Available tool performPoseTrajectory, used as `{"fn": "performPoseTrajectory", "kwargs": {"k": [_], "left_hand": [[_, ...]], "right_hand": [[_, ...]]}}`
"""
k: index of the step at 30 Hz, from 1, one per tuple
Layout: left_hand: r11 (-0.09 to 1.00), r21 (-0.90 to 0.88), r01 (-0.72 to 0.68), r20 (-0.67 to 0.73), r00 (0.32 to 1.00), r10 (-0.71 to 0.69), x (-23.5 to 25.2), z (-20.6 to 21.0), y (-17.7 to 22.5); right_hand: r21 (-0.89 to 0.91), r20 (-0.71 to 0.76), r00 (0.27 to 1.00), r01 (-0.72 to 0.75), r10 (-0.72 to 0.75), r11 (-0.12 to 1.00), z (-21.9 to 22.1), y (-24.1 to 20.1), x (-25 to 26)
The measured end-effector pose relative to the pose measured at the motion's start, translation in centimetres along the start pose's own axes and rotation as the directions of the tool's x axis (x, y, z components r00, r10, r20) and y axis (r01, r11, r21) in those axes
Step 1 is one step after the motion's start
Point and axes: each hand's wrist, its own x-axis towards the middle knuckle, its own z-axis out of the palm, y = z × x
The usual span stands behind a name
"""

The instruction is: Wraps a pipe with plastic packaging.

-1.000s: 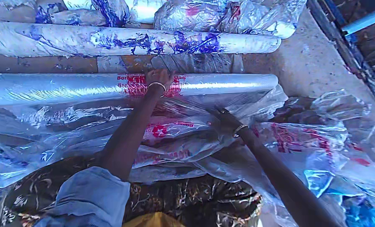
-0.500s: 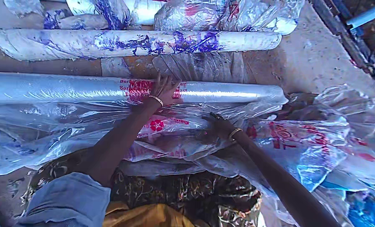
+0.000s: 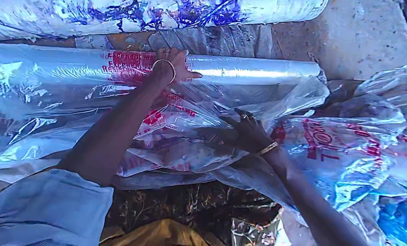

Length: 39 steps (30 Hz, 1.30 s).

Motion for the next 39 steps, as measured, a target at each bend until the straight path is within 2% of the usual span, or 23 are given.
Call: {"fn": "performPoseTrajectory", "kwargs": {"k": [5,6,8,10,12,14,15,16,18,19,20,21,23,24,25,26,27,29,30,32,35,37,39], "left_hand": [[1.0,-0.029,0.002,0.123,0.992,0.001,2.2,-1.2,-0.9],[0.996,-0.075,-0.04,0.112,0.993,0.048,2.5,-1.4,-0.9],[0.946,-0.251,-0.205,-0.008,0.978,0.21,1.7,-0.9,-1.9],[0.81,-0.409,-0.42,-0.241,0.906,0.348,0.1,0.0,-3.9],[0.728,-0.37,-0.577,-0.378,0.809,0.449,-2.5,1.0,-6.9],[0.767,-0.201,-0.609,-0.32,0.781,0.536,-5.8,1.5,-10.9],[0.785,-0.153,-0.6,-0.263,0.791,0.553,-7.9,1.5,-12.7],[0.804,-0.103,-0.586,-0.219,0.801,0.557,-9.7,1.8,-14.2],[0.837,-0.021,-0.547,-0.164,0.827,0.537,-13.0,2.6,-16.3],[0.848,0.035,-0.529,-0.196,0.828,0.525,-14.2,3.7,-16.7],[0.858,0.077,-0.507,-0.257,0.822,0.509,-15.1,5.4,-16.7],[0.872,0.131,-0.471,-0.329,0.809,0.487,-15.6,7.3,-16.2],[0.896,0.197,-0.398,-0.421,0.791,0.444,-15.4,9.8,-15.0],[0.916,0.129,-0.379,-0.382,0.834,0.398,-15.7,9.8,-14.3],[0.943,0.018,-0.332,-0.294,0.9,0.323,-16.3,8.8,-13.5],[0.97,-0.083,-0.227,-0.135,0.967,0.214,-17.5,6.7,-12.3],[0.985,-0.13,-0.11,0.001,0.994,0.111,-18.5,4.8,-11.2],[0.983,-0.183,0.025,0.118,0.993,-0.004,-20.0,2.4,-9.7],[0.976,-0.214,0.036,0.092,0.996,-0.016,-20.7,2.2,-9.2],[0.965,-0.248,-0.088,-0.129,0.99,0.057,-21.9,3.0,-8.7],[0.943,-0.285,-0.171,-0.187,0.975,0.12,-24.3,2.6,-7.1],[0.943,-0.31,-0.123,-0.1,0.99,0.097,-24.4,1.6,-6.9],[0.946,-0.321,-0.038,0.037,0.998,0.053,-24.4,1.2,-6.8]], "right_hand": [[0.045,0.118,0.993,0.004,-0.009,0.999,2.1,-0.3,-1.4],[0.105,0.072,0.997,0.031,-0.039,0.994,2.2,0.3,-1.6],[0.247,-0.224,0.965,0.193,-0.138,0.95,2.9,1.6,-3.0],[0.287,-0.533,0.84,0.293,-0.102,0.912,1.4,1.3,-3.8],[0.203,-0.682,0.728,0.285,-0.074,0.937,-1.8,-0.7,-3.6],[0.073,-0.754,0.642,0.292,-0.139,0.954,-5.0,-3.6,-0.9],[0.048,-0.734,0.656,0.307,-0.174,0.951,-6.1,-5.5,1.3],[0.055,-0.663,0.72,0.32,-0.205,0.946,-6.9,-7.8,3.9],[0.101,-0.395,0.889,0.294,-0.233,0.951,-7.6,-13.5,9.0],[0.097,-0.28,0.938,0.239,-0.204,0.966,-7.2,-16.4,11.1],[0.028,-0.286,0.942,0.193,-0.177,0.981,-6.0,-18.7,12.9],[-0.017,-0.386,0.904,0.193,-0.185,0.981,-4.6,-20.0,14.4],[-0.101,-0.618,0.75,0.221,-0.235,0.97,-3.1,-20.3,16.8],[-0.114,-0.654,0.719,0.212,-0.234,0.971,-3.1,-20.1,17.3],[-0.101,-0.632,0.745,0.193,-0.213,0.976,-3.6,-20.2,17.5],[-0.083,-0.607,0.772,0.174,-0.188,0.981,-4.1,-20.3,17.6],[-0.062,-0.584,0.796,0.156,-0.163,0.986,-4.5,-20.4,17.6],[-0.01,-0.549,0.829,0.123,-0.109,0.992,-6.0,-20.8,17.4],[0.027,-0.52,0.851,0.099,-0.07,0.995,-7.1,-21.0,17.5],[0.102,-0.475,0.88,0.031,0.021,0.994,-9.8,-20.9,18.6],[0.112,-0.384,0.918,-0.062,0.101,0.992,-11.6,-20.8,20.1],[0.059,-0.432,0.9,-0.031,0.054,0.998,-11.6,-20.9,20.3],[-0.022,-0.578,0.807,0.13,-0.119,0.991,-9.8,-21.2,18.7]]}}
